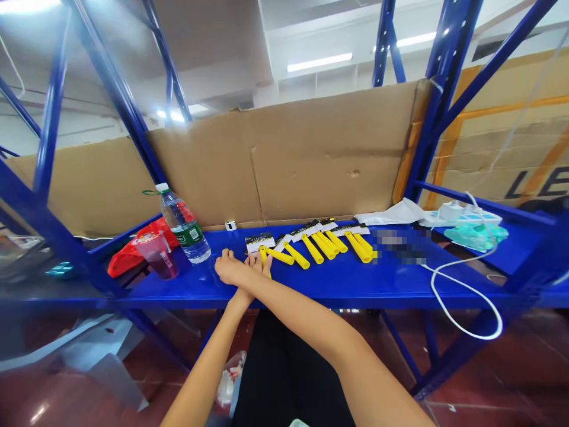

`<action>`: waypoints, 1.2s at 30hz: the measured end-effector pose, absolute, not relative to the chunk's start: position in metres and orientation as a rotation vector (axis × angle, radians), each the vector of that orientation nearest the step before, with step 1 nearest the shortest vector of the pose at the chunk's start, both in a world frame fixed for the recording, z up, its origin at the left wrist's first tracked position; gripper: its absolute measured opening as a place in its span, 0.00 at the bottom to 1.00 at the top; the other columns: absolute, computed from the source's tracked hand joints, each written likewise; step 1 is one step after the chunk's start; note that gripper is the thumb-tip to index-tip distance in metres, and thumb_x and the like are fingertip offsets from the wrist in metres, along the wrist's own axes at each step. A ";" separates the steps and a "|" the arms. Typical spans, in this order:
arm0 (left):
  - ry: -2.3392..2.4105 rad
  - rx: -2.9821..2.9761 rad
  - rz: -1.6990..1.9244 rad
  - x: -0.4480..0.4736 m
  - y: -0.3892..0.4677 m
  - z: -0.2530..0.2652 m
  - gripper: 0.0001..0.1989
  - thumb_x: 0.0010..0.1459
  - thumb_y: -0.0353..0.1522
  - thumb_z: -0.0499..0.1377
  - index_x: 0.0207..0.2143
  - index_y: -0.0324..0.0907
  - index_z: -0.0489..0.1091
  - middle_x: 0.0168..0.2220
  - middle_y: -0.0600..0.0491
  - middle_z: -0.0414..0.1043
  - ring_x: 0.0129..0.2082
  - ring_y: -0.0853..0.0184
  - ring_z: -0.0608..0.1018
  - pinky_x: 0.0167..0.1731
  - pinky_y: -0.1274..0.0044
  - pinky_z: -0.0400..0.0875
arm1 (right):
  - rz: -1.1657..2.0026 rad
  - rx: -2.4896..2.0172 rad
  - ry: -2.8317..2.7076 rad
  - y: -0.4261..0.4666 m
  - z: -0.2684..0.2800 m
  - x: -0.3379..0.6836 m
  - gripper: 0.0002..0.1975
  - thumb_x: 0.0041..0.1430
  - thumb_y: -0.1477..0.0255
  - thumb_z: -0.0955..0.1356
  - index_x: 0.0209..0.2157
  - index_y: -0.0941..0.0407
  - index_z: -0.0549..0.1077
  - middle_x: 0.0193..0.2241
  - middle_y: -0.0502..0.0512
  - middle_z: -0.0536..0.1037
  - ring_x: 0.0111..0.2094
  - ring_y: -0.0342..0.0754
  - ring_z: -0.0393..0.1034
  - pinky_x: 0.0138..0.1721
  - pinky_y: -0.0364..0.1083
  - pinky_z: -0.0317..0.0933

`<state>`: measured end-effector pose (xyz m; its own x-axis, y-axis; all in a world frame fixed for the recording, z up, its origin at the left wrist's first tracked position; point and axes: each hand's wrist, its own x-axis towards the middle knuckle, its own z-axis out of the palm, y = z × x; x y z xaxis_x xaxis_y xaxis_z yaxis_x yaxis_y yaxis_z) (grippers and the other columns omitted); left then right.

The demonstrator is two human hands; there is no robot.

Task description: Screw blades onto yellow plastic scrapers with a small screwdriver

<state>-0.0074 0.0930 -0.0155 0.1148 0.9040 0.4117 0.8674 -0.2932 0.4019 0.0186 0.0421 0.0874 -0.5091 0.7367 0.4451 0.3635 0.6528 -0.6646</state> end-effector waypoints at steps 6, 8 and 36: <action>1.749 2.620 0.852 -0.025 0.074 -0.038 0.48 0.71 0.55 0.55 0.82 0.41 0.46 0.80 0.33 0.48 0.79 0.35 0.54 0.74 0.42 0.51 | 1.013 -1.026 -1.852 0.051 0.074 0.005 0.27 0.62 0.73 0.73 0.63 0.50 0.76 0.71 0.64 0.71 0.77 0.72 0.55 0.72 0.75 0.57; 1.735 2.648 0.839 -0.025 0.069 -0.038 0.47 0.72 0.53 0.54 0.81 0.36 0.46 0.80 0.31 0.47 0.80 0.36 0.52 0.75 0.42 0.48 | 0.858 -1.042 -2.137 0.061 0.075 0.008 0.26 0.65 0.74 0.72 0.64 0.53 0.75 0.73 0.68 0.67 0.76 0.74 0.56 0.71 0.75 0.57; 1.426 2.372 0.679 -0.042 0.126 0.026 0.49 0.63 0.59 0.64 0.76 0.45 0.58 0.78 0.36 0.56 0.79 0.42 0.59 0.75 0.52 0.56 | 0.013 -1.778 -2.060 0.070 0.009 0.339 0.39 0.76 0.45 0.61 0.74 0.59 0.66 0.77 0.71 0.59 0.80 0.67 0.48 0.75 0.67 0.56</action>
<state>-0.0417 0.1260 0.0260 0.3984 0.8840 0.2445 0.7470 -0.4674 0.4728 0.3387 0.0701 0.0091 -0.0961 0.9481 0.3030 0.9441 0.1832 -0.2740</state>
